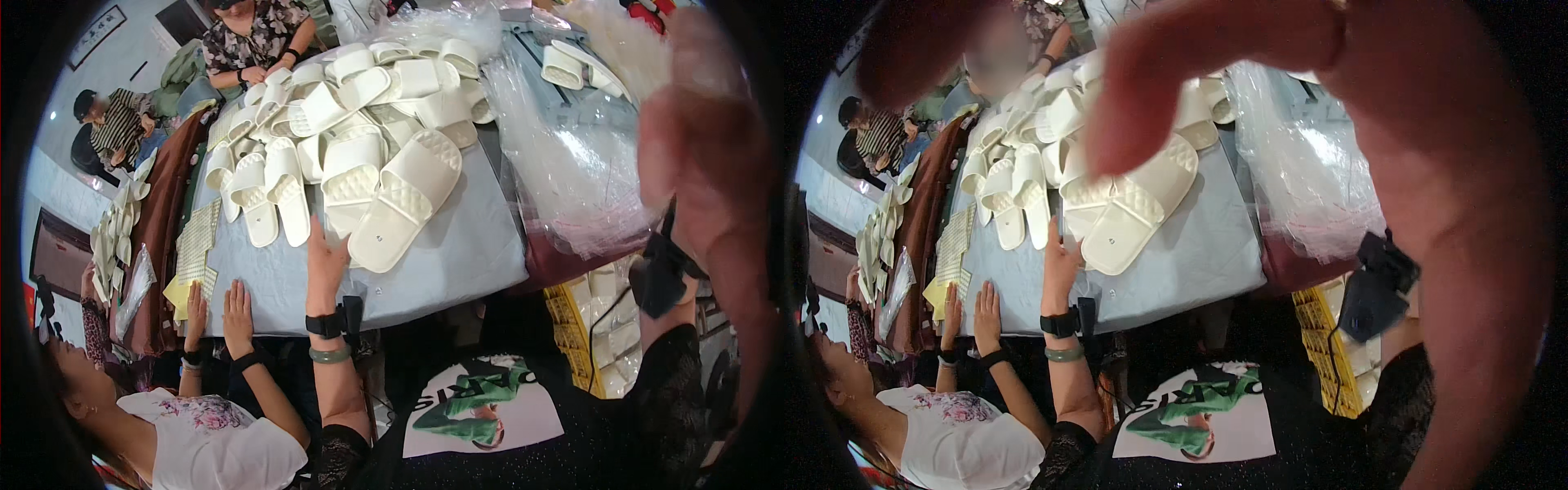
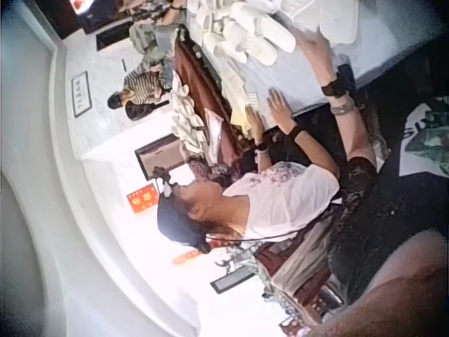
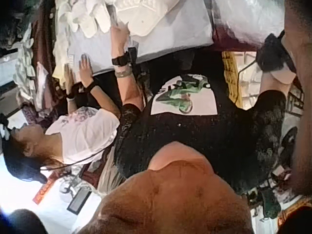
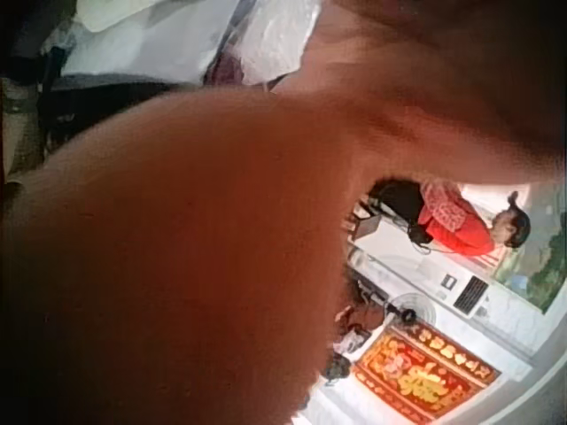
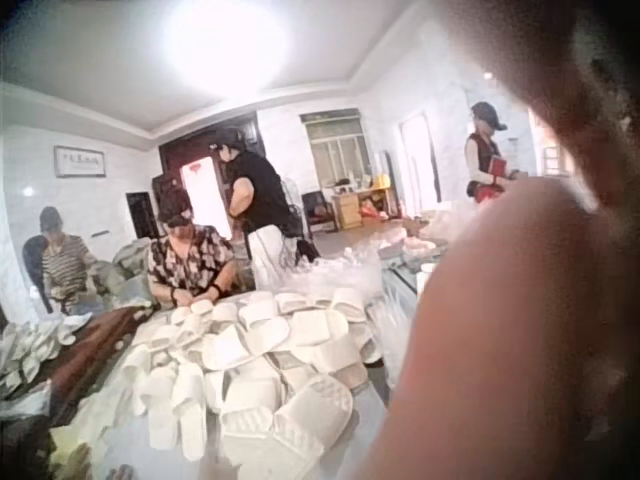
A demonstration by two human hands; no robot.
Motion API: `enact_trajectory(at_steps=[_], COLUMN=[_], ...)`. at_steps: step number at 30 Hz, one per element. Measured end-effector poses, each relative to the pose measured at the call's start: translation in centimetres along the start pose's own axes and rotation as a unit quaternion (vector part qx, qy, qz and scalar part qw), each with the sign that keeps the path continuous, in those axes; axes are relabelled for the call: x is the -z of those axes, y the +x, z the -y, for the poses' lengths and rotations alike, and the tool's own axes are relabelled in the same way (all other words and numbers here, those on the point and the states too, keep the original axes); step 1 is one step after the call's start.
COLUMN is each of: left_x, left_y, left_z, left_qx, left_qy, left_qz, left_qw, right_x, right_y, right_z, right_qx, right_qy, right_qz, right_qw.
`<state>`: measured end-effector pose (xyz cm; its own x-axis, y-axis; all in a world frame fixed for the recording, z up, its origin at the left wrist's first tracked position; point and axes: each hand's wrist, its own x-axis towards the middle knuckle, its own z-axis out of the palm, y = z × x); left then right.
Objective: The recorder and several other workers are packaging white plastic slippers into individual plastic bags and placing them into a yellow basket.
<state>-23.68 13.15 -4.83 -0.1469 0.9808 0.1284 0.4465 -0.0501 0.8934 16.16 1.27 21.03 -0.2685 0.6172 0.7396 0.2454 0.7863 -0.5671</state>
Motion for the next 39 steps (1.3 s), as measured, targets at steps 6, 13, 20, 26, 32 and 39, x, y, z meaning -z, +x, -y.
enact_trajectory(at_steps=[6,13,20,26,32,39], left_x=[-2.4,-1.8,-6.4,-8.7,-16.4,-24.1], left_y=[-6.4,-8.0,-9.4,-10.0,-8.9,-6.1], left_z=[-3.9,-6.0,-6.8,-11.8,-16.6,-11.9], left_qx=[-0.091,-0.24,-0.284,-0.336,-0.422,-0.42], left_qy=[0.056,0.343,0.265,0.178,0.141,0.267], left_qz=[-0.007,-0.012,0.224,0.128,0.21,0.263], left_qw=[0.994,0.908,0.894,0.916,0.871,0.826], right_x=[0.7,5.6,3.5,0.3,-2.1,-3.2], right_y=[1.5,-5.3,-10.4,-10.2,-10.0,-12.3], right_z=[-4.5,-11.2,-19.2,-19.0,-17.7,-15.3], right_qx=[-0.045,-0.353,-0.155,-0.258,-0.174,-0.139], right_qy=[-0.051,-0.548,-0.45,-0.314,-0.411,-0.418], right_qz=[0.032,0.3,0.075,-0.041,-0.048,-0.018], right_qw=[0.997,0.697,0.876,0.913,0.894,0.898])
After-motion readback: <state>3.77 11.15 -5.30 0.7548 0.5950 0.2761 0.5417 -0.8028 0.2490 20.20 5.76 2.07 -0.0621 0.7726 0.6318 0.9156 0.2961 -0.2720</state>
